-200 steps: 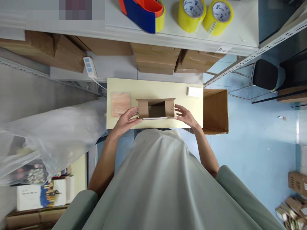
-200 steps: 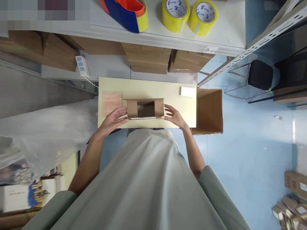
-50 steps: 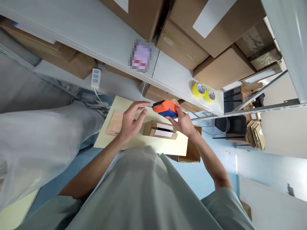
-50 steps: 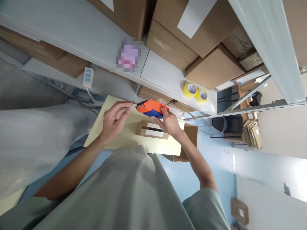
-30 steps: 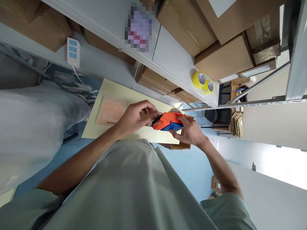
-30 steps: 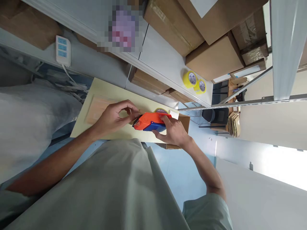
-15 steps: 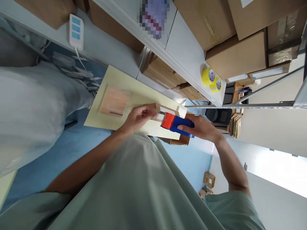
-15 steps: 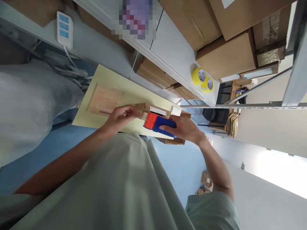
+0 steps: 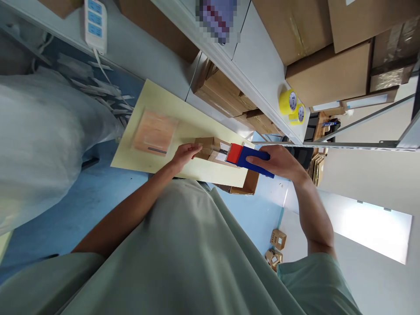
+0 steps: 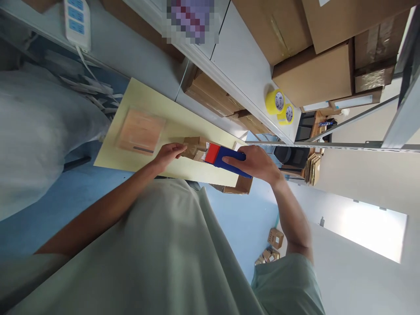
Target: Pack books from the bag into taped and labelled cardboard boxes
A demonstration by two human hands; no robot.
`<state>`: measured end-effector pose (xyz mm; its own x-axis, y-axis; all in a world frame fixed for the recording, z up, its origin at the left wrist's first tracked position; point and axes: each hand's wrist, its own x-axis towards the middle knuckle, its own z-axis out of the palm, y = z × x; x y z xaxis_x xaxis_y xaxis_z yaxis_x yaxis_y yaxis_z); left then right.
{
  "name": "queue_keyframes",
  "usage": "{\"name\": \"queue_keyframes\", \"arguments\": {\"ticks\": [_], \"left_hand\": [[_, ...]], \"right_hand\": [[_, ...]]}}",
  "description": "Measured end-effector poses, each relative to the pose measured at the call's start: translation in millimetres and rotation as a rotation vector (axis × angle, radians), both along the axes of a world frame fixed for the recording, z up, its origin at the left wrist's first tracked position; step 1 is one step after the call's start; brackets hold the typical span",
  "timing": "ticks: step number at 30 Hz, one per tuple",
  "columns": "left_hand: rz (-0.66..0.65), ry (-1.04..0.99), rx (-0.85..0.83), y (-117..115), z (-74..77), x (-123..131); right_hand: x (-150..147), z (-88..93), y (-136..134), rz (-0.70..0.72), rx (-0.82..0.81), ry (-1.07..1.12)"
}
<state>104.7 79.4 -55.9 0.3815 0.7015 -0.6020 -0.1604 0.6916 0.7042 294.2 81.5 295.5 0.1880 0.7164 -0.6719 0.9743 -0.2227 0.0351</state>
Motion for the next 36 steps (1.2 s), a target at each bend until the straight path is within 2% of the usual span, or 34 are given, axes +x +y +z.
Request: {"name": "queue_keyframes", "arguments": {"ticks": [4, 8, 14, 19, 25, 28, 32, 36], "left_hand": [[0.023, -0.024, -0.045, 6, -9.7, 14], [-0.002, -0.038, -0.078, 10, -12.4, 23], [-0.034, 0.062, -0.037, 6, -18.6, 34], [-0.035, 0.155, 0.064, 0, -25.5, 42], [-0.066, 0.274, 0.329, -15, -28.6, 44], [-0.113, 0.379, 0.345, -24, -30.3, 42], [-0.158, 0.373, 0.396, -34, -24.7, 37], [-0.093, 0.206, 0.529, -40, -4.1, 32]], "right_hand": [[-8, -9.2, 7, 0.035, 0.044, 0.002], [-14, -12.7, 13, 0.023, 0.026, -0.022], [-23, -18.0, 16, 0.056, 0.007, -0.063], [-26, -21.1, 17, 0.085, 0.009, -0.072], [-29, -22.3, 18, 0.109, -0.007, -0.062], [-31, -20.6, 18, 0.108, -0.031, -0.076], [-29, -16.4, 14, 0.125, -0.052, -0.096], [-23, -14.1, 8, 0.144, -0.052, -0.110]]}}
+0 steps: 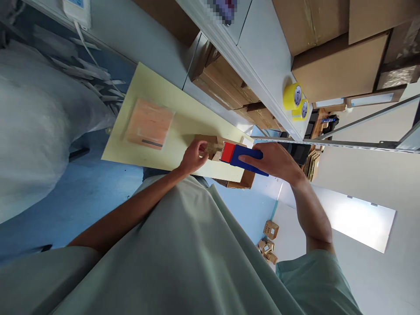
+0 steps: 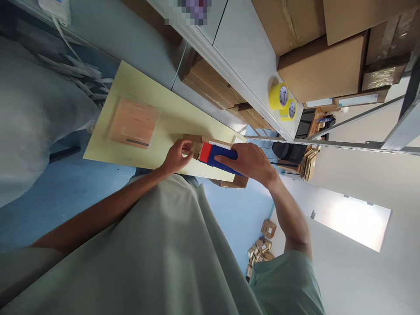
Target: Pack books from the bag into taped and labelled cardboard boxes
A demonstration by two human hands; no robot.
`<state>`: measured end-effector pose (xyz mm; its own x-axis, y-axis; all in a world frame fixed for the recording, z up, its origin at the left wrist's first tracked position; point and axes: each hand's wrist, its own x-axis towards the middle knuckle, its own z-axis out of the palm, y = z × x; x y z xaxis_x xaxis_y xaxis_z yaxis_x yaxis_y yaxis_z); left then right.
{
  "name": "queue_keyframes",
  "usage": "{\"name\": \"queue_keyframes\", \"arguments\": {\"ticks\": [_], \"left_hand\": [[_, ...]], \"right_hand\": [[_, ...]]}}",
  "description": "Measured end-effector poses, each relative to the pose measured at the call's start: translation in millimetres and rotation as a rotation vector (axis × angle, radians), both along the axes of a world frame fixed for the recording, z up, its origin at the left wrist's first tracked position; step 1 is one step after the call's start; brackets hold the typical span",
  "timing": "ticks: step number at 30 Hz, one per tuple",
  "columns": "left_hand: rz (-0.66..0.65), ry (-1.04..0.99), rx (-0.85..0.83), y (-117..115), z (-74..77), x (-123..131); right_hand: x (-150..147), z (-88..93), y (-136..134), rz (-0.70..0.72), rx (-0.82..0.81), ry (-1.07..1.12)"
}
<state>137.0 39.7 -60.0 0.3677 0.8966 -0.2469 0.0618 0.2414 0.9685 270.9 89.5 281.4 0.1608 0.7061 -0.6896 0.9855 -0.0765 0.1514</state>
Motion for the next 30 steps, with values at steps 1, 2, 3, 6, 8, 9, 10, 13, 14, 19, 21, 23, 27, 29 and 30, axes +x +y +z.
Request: {"name": "queue_keyframes", "arguments": {"ticks": [1, 2, 3, 6, 8, 9, 10, 13, 14, 19, 21, 23, 27, 29, 30], "left_hand": [[-0.006, -0.043, 0.020, -1, 5.8, 0], [-0.017, -0.073, 0.039, -2, 11.1, 0], [-0.031, -0.087, 0.060, -3, 15.7, 1], [-0.078, -0.050, 0.115, -4, 23.9, 5], [-0.105, -0.012, 0.133, -3, 25.7, 8], [-0.116, 0.005, 0.140, -2, 26.0, 9], [-0.129, 0.019, 0.149, -1, 26.0, 10], [-0.175, 0.053, 0.168, 3, 25.4, 11], [-0.190, 0.060, 0.165, 5, 24.9, 10], [-0.217, 0.090, 0.128, 13, 20.3, 11], [-0.227, 0.115, 0.128, 16, 18.7, 12], [-0.242, 0.141, 0.134, 18, 18.0, 13], [-0.259, 0.196, 0.146, 18, 19.0, 13], [-0.259, 0.215, 0.162, 18, 19.7, 13], [-0.257, 0.223, 0.173, 17, 20.0, 12]], "right_hand": [[1, 0.1, -1, 0.004, 0.002, 0.004], [3, 0.1, -3, 0.008, 0.003, 0.007], [4, -0.1, -4, 0.010, 0.005, 0.008], [4, -1.1, -6, 0.011, 0.000, 0.006], [3, -2.1, -8, 0.015, -0.005, 0.004], [3, -2.8, -9, 0.019, -0.005, 0.002], [3, -3.6, -10, 0.024, -0.003, -0.002], [4, -6.2, -14, 0.032, 0.017, -0.019], [4, -7.1, -15, 0.037, 0.025, -0.021], [5, -9.2, -17, 0.071, 0.025, -0.036], [5, -8.5, -17, 0.073, 0.013, -0.048], [7, -6.9, -16, 0.075, 0.004, -0.057], [19, -2.4, -15, 0.071, -0.022, -0.081], [30, -1.5, -15, 0.065, -0.055, -0.107], [36, -2.1, -15, 0.061, -0.072, -0.121]]}}
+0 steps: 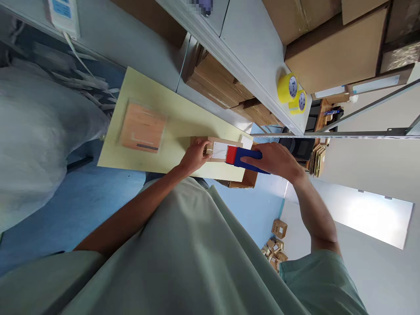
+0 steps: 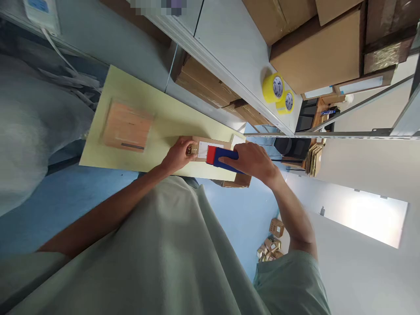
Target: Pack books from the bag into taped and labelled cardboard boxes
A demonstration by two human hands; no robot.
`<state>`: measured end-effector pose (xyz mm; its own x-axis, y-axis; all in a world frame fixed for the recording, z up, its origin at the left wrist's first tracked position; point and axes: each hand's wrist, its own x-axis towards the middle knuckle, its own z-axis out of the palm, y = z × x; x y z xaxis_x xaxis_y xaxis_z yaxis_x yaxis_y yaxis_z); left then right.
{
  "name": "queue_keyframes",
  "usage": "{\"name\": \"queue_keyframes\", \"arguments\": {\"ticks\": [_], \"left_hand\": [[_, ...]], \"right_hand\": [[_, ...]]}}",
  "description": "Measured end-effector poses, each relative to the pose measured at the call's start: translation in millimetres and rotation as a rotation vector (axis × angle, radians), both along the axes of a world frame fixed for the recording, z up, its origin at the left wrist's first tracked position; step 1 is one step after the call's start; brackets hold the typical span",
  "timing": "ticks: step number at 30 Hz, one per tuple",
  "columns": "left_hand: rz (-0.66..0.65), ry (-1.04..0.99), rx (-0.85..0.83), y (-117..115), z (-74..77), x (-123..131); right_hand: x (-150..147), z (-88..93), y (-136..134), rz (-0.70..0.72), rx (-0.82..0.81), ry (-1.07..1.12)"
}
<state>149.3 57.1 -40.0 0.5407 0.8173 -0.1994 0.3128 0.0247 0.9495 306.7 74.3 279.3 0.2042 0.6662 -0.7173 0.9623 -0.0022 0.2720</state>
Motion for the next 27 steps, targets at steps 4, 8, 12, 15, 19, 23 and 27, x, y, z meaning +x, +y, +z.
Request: {"name": "queue_keyframes", "arguments": {"ticks": [4, 8, 12, 15, 19, 23, 27], "left_hand": [[0.019, 0.022, 0.036, -2, 0.2, -1], [0.040, 0.039, 0.042, -2, -0.4, -1], [0.053, 0.058, 0.071, -4, 0.0, -3], [0.075, 0.085, 0.085, -6, 1.5, -4], [0.118, 0.132, 0.088, -10, 3.6, -4], [0.177, 0.182, 0.039, -16, 5.0, -1], [0.220, 0.256, 0.019, -26, 13.2, 3]], "right_hand": [[30, -13.1, -2, -0.032, -0.056, -0.040], [68, -44.6, -5, -0.051, -0.089, -0.045], [103, -81.2, -8, -0.038, -0.094, 0.026], [121, -101.6, -10, -0.049, -0.091, 0.094], [133, -118.2, -12, -0.056, -0.094, 0.169], [142, -135.6, -17, -0.066, -0.090, 0.225], [152, -152.2, -24, -0.039, -0.053, 0.286]]}}
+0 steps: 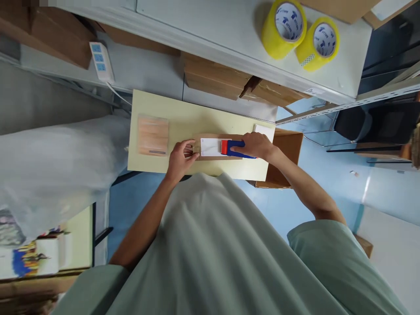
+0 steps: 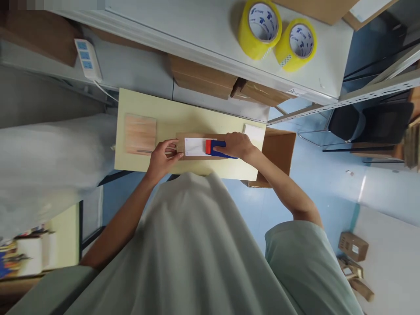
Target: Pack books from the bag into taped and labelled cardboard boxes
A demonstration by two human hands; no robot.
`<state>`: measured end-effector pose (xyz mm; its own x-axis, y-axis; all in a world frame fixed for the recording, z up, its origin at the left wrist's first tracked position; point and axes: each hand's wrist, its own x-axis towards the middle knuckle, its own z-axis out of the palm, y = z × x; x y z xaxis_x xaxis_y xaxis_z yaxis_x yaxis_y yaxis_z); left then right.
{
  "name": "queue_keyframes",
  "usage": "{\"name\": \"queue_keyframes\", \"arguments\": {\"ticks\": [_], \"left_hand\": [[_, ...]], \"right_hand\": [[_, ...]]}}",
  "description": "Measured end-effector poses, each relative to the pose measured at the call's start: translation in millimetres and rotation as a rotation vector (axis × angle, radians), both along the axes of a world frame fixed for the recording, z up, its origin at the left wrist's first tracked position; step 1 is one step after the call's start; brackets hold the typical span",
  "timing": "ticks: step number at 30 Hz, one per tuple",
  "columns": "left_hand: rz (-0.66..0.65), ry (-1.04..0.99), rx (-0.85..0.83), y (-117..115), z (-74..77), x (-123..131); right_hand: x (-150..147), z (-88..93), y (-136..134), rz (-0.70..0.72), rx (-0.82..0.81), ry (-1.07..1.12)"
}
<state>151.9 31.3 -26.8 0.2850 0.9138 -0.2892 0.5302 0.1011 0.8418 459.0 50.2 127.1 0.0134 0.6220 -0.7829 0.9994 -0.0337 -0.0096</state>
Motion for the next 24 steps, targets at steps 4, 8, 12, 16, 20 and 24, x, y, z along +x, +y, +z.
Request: {"name": "queue_keyframes", "arguments": {"ticks": [4, 8, 12, 16, 20, 24], "left_hand": [[-0.117, 0.201, 0.205, -7, 17.2, 16], [-0.502, 0.309, 0.330, -2, 23.9, 45], [-0.710, 0.376, 0.374, 13, 15.3, 62], [-0.732, 0.436, 0.379, 21, 10.0, 61], [-0.718, 0.418, 0.361, 21, 12.8, 61], [-0.702, 0.382, 0.352, 21, 17.1, 60]], "right_hand": [[3, -3.4, -3, 0.007, 0.025, 0.035], [3, -1.2, -2, 0.026, 0.019, 0.086], [4, -2.2, -2, 0.023, 0.040, 0.084], [7, -2.2, -3, 0.020, 0.032, 0.121], [14, -4.3, -3, 0.004, 0.005, 0.190], [37, -2.8, -7, -0.020, -0.021, 0.201]]}}
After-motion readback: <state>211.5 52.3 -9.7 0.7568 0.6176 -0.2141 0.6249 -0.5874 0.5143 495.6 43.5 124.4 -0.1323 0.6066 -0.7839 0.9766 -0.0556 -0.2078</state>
